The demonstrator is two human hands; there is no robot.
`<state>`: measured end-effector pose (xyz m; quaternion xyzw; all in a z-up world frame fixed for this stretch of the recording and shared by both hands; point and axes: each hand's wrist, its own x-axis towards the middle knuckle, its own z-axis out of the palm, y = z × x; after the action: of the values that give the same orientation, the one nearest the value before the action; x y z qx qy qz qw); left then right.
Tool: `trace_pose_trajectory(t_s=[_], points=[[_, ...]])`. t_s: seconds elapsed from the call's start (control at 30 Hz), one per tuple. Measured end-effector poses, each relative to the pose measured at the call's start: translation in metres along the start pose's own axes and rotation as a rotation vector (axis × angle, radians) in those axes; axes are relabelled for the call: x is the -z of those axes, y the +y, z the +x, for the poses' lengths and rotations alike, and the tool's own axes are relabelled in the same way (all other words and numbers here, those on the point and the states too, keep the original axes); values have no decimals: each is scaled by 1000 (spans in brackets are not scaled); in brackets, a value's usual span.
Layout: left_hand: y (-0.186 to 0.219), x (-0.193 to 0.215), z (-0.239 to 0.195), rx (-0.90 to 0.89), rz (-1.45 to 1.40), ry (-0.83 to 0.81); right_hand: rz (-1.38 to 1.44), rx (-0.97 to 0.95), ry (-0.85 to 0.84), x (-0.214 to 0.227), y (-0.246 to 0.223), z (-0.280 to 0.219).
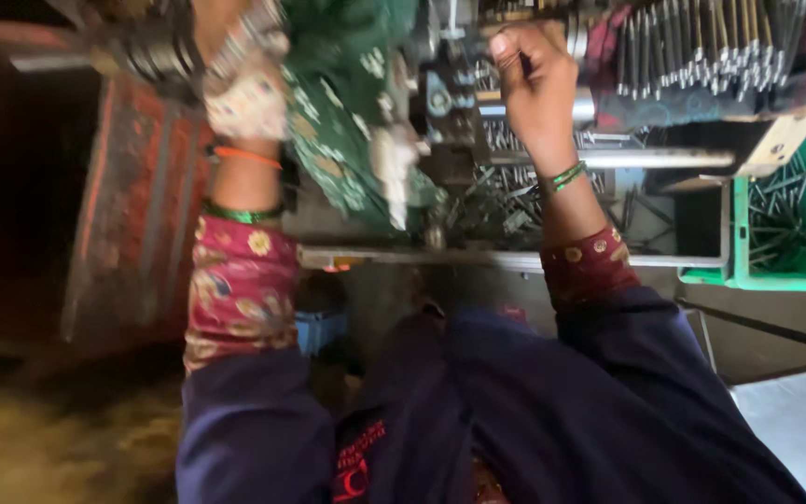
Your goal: The person repeatedly picks up small metal rods from a tray and inserts them into a machine fixture, then removes them and places them into a green bin. The process is continuous and repetitive throughout the clip.
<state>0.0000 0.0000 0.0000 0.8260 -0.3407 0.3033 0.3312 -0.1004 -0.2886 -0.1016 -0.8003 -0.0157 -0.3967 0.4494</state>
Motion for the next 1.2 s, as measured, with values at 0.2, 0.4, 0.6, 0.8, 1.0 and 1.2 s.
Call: trace_pose_trajectory(t_s=[0.2, 0.4, 0.6, 0.8, 1.0, 1.2], points=[[-12, -5, 25, -53, 12, 12, -1, -107, -99, -33, 8, 20], [-12, -20, 25, 28, -37, 14, 54, -141, -95, -36, 18, 13], [-21, -23, 26, 6, -36, -9, 121, -93, -107, -30, 19, 15], [-17, -20, 28, -19, -10, 12, 39, -114, -138, -33, 21, 19], [-3, -10, 32, 14, -14, -14, 68, -85, -96, -14, 33, 15], [-5, -15, 37, 40, 100, 3, 153, -232, 182, 20, 45, 4]])
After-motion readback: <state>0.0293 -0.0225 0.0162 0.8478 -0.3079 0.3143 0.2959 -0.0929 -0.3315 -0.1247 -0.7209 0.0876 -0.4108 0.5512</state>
